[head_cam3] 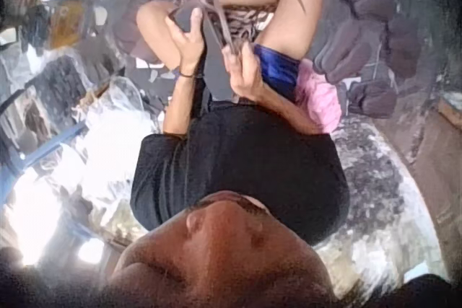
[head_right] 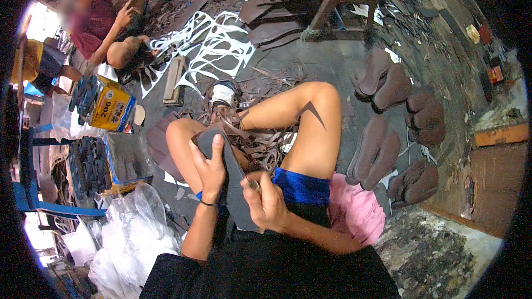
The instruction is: The person sits on the floor and uses a knife to trim the edges of dark shoe insoles. They hold the insole in one hand and carefully cut along the perimeter, then place the finished insole aside and pick up another to repeat the process.
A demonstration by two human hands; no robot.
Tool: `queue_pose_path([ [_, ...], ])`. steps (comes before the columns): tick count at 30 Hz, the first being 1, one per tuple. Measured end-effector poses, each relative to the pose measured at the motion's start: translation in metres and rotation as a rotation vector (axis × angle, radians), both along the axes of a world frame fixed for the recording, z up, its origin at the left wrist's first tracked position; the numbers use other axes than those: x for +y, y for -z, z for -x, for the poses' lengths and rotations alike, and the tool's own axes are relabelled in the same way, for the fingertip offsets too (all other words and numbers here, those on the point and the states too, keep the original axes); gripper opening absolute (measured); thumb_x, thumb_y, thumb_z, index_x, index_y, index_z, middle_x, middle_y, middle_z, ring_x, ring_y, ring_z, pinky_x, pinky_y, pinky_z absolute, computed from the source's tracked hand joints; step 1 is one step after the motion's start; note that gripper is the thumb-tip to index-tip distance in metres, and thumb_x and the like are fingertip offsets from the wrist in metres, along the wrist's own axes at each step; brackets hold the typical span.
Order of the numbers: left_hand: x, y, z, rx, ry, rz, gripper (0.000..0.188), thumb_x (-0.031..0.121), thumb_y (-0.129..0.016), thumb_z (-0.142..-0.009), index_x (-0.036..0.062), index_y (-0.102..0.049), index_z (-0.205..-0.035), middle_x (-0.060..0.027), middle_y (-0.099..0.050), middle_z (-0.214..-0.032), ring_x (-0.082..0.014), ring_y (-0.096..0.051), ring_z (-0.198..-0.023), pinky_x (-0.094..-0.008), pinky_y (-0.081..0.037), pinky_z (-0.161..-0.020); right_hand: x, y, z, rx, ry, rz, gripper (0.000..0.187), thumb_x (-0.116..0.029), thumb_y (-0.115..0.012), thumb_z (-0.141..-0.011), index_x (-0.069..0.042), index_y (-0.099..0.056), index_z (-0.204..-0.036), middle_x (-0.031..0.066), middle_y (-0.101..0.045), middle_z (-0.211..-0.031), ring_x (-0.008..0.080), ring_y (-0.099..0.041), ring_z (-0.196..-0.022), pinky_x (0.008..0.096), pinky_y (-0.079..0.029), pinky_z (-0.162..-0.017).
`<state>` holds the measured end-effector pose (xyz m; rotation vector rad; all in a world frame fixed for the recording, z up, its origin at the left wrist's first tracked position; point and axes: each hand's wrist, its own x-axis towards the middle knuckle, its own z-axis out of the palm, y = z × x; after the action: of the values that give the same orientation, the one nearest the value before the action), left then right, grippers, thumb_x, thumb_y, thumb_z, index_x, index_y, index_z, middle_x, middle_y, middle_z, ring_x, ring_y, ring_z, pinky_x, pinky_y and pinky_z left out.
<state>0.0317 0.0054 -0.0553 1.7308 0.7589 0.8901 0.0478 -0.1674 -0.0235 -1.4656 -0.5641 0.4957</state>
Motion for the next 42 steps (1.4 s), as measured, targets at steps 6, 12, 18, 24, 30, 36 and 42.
queue_pose_path([
  [6,0.06,-0.083,0.01,-0.222,-0.008,0.651,0.029,0.026,-0.055,-0.103,0.0065,-0.056,-0.124,-0.0021,-0.064,-0.102,-0.0096,-0.062,-0.087,-0.0259,-0.052,-0.076,-0.036,-0.012,-0.03,-0.236,0.088,0.24,0.032,-0.019,-0.063,-0.098,-0.003,-0.06,-0.126,0.0113,-0.067,-0.088,0.0195,-0.061,-0.071,0.0317,-0.051,-0.068],
  [12,0.049,-0.105,0.036,-0.148,0.109,0.74,0.033,0.034,-0.05,-0.105,0.0095,-0.055,-0.126,0.0004,-0.063,-0.094,-0.0077,-0.063,-0.078,-0.0232,-0.053,-0.066,-0.047,-0.024,-0.023,-0.376,-0.138,0.309,0.034,-0.01,-0.075,-0.085,-0.005,-0.068,-0.118,0.0111,-0.068,-0.088,0.0217,-0.061,-0.065,0.0323,-0.05,-0.057],
  [18,0.031,-0.098,0.046,-0.122,0.13,0.758,0.044,0.039,-0.051,-0.103,0.0083,-0.048,-0.134,-0.0014,-0.063,-0.089,-0.0087,-0.063,-0.067,-0.0224,-0.053,-0.057,-0.047,-0.022,-0.021,-0.394,-0.134,0.293,0.035,-0.009,-0.076,-0.084,-0.004,-0.068,-0.118,0.0114,-0.07,-0.092,0.0234,-0.062,-0.067,0.0335,-0.052,-0.06],
  [24,0.019,-0.101,0.043,-0.095,0.282,0.749,0.056,0.042,-0.062,-0.097,0.0041,-0.046,-0.134,-0.0039,-0.064,-0.092,-0.0114,-0.064,-0.068,-0.0232,-0.053,-0.057,-0.019,-0.047,-0.046,-0.484,-0.078,0.26,0.031,-0.011,-0.074,-0.087,-0.003,-0.068,-0.117,0.0135,-0.072,-0.095,0.0253,-0.067,-0.072,0.0354,-0.054,-0.065],
  [30,0.046,-0.112,0.042,-0.101,0.35,0.52,0.052,0.039,-0.071,-0.091,0.0052,-0.048,-0.124,-0.0059,-0.065,-0.087,-0.0147,-0.065,-0.067,-0.0276,-0.055,-0.058,0.008,-0.048,-0.07,-0.394,0.012,0.071,0.03,-0.017,-0.072,-0.09,0.0,-0.069,-0.114,0.0176,-0.071,-0.09,0.028,-0.067,-0.071,0.0349,-0.054,-0.068],
  [36,0.054,-0.115,0.073,0.007,0.335,0.56,0.059,0.046,-0.075,-0.088,0.0003,-0.054,-0.119,-0.0006,-0.063,-0.098,-0.0081,-0.058,-0.09,-0.0248,-0.046,-0.081,-0.054,-0.034,-0.036,-0.431,-0.22,0.287,0.032,-0.012,-0.077,-0.083,-0.003,-0.07,-0.113,0.0134,-0.071,-0.092,0.024,-0.064,-0.067,0.0344,-0.054,-0.065],
  [42,0.037,-0.099,0.099,-0.013,0.451,0.696,0.045,0.033,-0.071,-0.093,-0.0014,-0.058,-0.118,-0.004,-0.066,-0.102,-0.01,-0.061,-0.091,-0.0265,-0.049,-0.083,-0.077,-0.031,-0.025,-0.394,-0.284,0.366,0.034,-0.012,-0.079,-0.08,-0.003,-0.071,-0.112,0.012,-0.072,-0.093,0.0238,-0.064,-0.068,0.0336,-0.053,-0.062],
])
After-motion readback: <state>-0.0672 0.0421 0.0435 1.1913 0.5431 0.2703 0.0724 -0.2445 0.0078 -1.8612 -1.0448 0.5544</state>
